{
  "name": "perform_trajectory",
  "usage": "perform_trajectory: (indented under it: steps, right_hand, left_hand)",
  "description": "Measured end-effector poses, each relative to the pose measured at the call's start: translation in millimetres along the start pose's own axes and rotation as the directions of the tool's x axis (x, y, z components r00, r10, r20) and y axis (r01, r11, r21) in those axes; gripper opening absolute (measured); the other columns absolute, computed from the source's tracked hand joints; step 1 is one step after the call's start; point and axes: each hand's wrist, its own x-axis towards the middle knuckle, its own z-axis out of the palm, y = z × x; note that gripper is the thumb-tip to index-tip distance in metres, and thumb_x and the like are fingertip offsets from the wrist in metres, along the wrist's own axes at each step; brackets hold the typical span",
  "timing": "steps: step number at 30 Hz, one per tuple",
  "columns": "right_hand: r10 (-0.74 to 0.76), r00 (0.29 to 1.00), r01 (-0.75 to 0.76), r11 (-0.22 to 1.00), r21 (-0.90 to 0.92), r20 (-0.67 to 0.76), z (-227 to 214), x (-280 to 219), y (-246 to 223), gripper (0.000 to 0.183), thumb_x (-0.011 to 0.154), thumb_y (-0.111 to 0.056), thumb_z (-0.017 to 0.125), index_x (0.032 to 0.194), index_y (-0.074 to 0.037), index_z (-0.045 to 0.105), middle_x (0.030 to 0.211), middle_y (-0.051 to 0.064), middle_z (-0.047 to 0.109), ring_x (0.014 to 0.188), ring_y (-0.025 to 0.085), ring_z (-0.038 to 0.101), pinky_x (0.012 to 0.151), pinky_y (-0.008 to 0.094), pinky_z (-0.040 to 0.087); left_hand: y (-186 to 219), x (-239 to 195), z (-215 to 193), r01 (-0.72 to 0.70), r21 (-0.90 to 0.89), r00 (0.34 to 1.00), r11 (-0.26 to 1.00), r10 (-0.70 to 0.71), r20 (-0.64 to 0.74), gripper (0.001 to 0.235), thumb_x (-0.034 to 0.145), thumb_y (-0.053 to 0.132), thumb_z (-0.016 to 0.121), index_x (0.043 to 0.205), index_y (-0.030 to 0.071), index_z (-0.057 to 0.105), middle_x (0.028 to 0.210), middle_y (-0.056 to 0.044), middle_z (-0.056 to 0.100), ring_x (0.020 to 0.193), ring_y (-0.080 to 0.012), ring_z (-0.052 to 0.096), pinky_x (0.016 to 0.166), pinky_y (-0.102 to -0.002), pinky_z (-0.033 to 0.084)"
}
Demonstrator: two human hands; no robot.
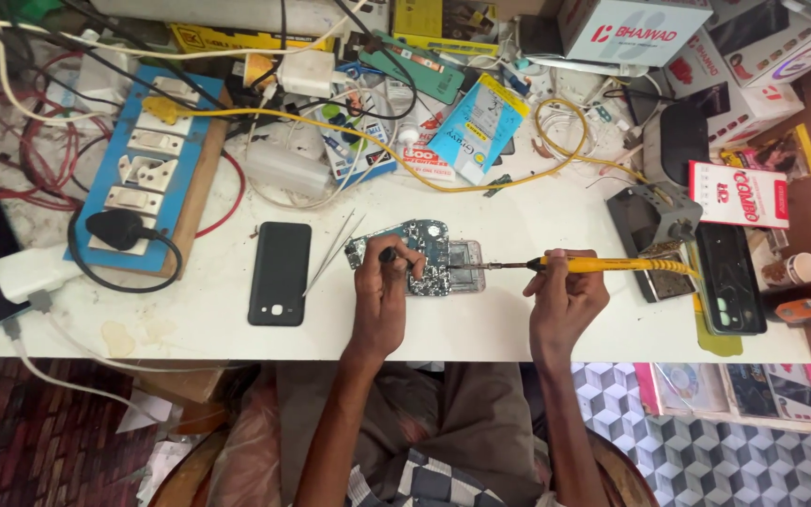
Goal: The person plugs a power cord into a power strip, then uses a soldering iron and tweezers to work on a small circuit board. The person holds the board steady with one hand while applying the soldering iron with the other.
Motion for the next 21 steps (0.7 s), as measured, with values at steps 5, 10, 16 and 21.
perform_trajectory:
  steps: [5, 10, 16, 21]
  right_hand:
    - [0.072, 0.997, -0.071, 0.997, 0.031, -0.020, -0.1, -1.4, 11.4, 0.017, 0.110, -0.014, 0.054, 0.100, 0.000, 0.054, 0.069, 0.004, 0.056, 0.053, 0.008, 0.053, 0.047, 0.022, 0.038]
    - [0.196, 0.980, -0.187, 0.972, 0.145, -0.047, 11.0, -5.6, 29.1, 0.015, 0.108, -0.015, 0.054, 0.100, -0.002, 0.055, 0.068, 0.004, 0.056, 0.052, 0.010, 0.054, 0.048, 0.025, 0.039]
    - [0.345, 0.932, -0.274, 0.871, 0.406, -0.111, -5.5, 3.3, 45.6, 0.015, 0.106, -0.017, 0.053, 0.098, -0.005, 0.054, 0.066, 0.002, 0.050, 0.052, 0.011, 0.048, 0.049, 0.027, 0.040]
    - [0.435, 0.900, -0.358, 0.782, 0.510, -0.036, -28.2, 7.8, 50.9, 0.022, 0.107, -0.025, 0.055, 0.096, -0.006, 0.054, 0.068, 0.001, 0.048, 0.056, 0.011, 0.046, 0.049, 0.026, 0.037]
  left_hand:
    - [-1.6, -0.2, -0.7, -0.052, -0.001, 0.999, 0.999, 0.052, 0.009, 0.025, 0.118, 0.032, 0.040, 0.118, 0.007, 0.046, 0.088, -0.005, 0.060, 0.069, -0.0050, 0.042, 0.062, -0.025, 0.039]
    - [0.2, -0.9, -0.8, -0.006, 0.048, 1.000, 0.999, 0.005, 0.005, 0.028, 0.114, 0.033, 0.040, 0.118, 0.006, 0.046, 0.086, -0.004, 0.062, 0.059, -0.0040, 0.035, 0.054, -0.026, 0.033]
    - [0.3, -1.4, -1.0, -0.039, 0.057, 0.999, 0.998, 0.038, 0.019, 0.031, 0.116, 0.035, 0.039, 0.122, 0.005, 0.047, 0.085, -0.004, 0.061, 0.059, -0.0039, 0.037, 0.055, -0.025, 0.035]
    - [0.6, 1.7, -1.9, -0.041, 0.081, 0.999, 0.996, 0.040, 0.016, 0.032, 0.116, 0.037, 0.038, 0.118, 0.007, 0.047, 0.085, -0.003, 0.063, 0.058, -0.0041, 0.037, 0.054, -0.026, 0.035]
